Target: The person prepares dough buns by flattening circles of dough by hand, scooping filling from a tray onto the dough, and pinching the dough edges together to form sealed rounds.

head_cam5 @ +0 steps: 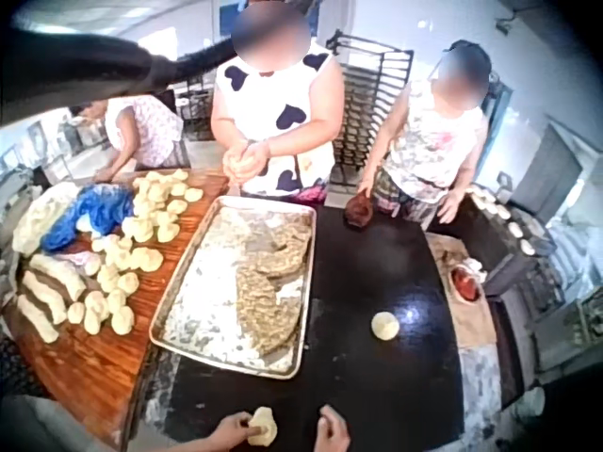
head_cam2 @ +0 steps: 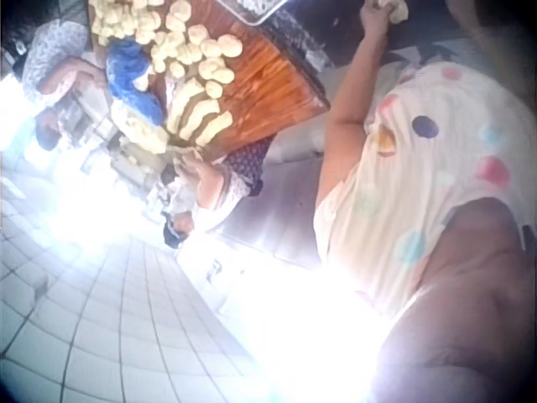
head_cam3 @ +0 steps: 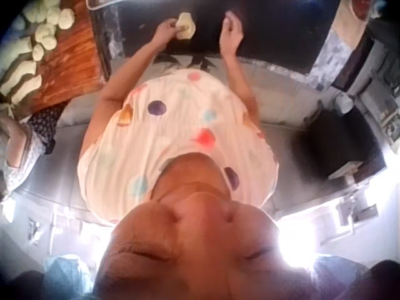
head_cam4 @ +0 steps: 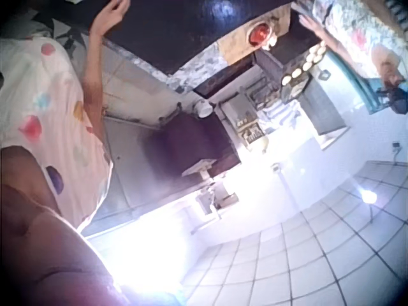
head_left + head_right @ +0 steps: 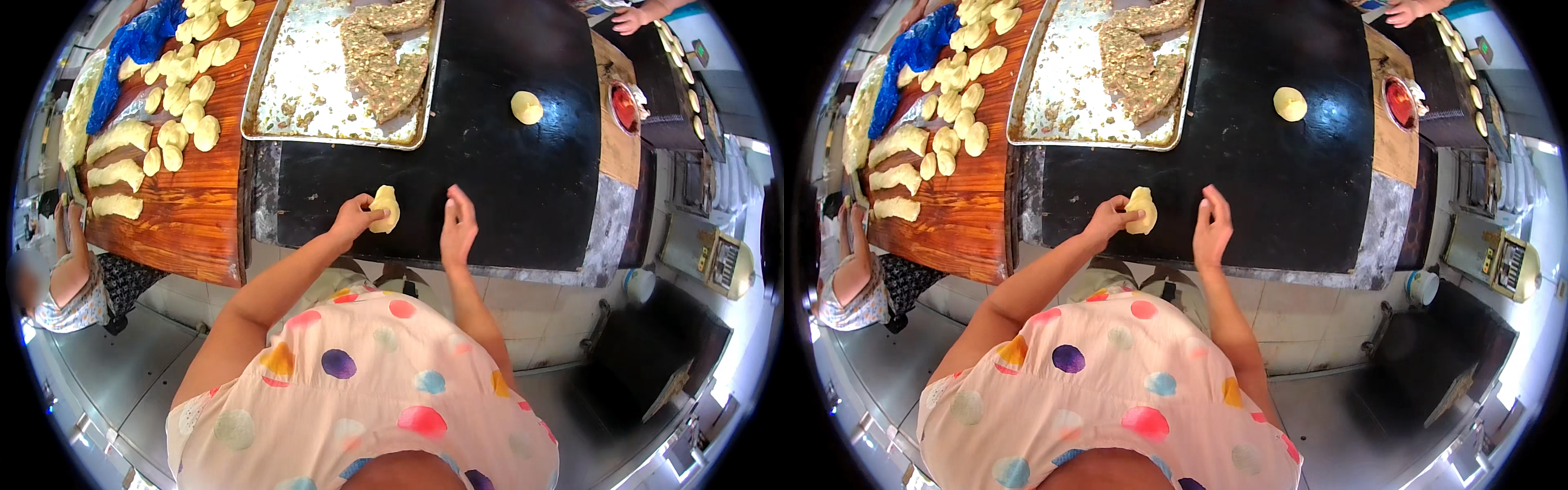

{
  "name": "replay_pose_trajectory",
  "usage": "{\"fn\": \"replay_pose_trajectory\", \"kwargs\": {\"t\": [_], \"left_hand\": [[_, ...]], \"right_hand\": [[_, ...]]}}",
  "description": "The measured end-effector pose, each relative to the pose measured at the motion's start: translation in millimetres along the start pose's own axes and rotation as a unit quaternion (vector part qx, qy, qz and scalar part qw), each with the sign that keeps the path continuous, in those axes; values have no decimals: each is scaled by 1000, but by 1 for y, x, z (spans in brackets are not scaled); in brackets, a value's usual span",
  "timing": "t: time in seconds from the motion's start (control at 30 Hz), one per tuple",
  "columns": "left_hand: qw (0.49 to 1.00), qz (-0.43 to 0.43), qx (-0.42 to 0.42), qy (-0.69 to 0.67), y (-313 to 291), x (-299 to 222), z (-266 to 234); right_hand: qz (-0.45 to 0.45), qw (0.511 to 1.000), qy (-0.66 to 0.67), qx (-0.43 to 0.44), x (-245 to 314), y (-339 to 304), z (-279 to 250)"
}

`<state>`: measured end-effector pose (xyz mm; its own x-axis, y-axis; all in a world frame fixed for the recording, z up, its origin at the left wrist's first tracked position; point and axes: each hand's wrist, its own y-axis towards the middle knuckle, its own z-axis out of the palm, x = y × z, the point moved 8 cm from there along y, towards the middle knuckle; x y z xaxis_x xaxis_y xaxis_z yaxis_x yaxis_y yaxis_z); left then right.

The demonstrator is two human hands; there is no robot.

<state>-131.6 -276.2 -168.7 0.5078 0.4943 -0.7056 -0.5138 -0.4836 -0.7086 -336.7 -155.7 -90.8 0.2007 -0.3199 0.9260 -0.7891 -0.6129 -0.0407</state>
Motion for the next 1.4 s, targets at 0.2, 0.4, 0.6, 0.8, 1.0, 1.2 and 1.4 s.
{"fn": "replay_pose_trajectory", "kwargs": {"t": [0.2,0.4,0.6,0.8,1.0,1.2,1.4], "left_hand": [[936,-40,82,-339,-22,-17,49],[996,33,-54,-66,0,16,3],[997,64,-15,40,11,-14,31],[989,-21,139,-53,19,-7,54],[975,-91,188,-80,19,-6,49],[980,-88,135,-115,23,-6,37],[979,-50,121,-159,-19,-16,-24]], "right_hand": [[79,994,70,-31,-6,-34,14],[89,988,-99,-81,-25,-12,21],[89,954,-275,-82,-34,9,69],[41,892,-447,-59,-29,10,77],[-11,861,-508,-38,-17,15,80],[-60,852,-519,-22,-17,29,82],[-35,871,-491,3,-42,40,79]]}}
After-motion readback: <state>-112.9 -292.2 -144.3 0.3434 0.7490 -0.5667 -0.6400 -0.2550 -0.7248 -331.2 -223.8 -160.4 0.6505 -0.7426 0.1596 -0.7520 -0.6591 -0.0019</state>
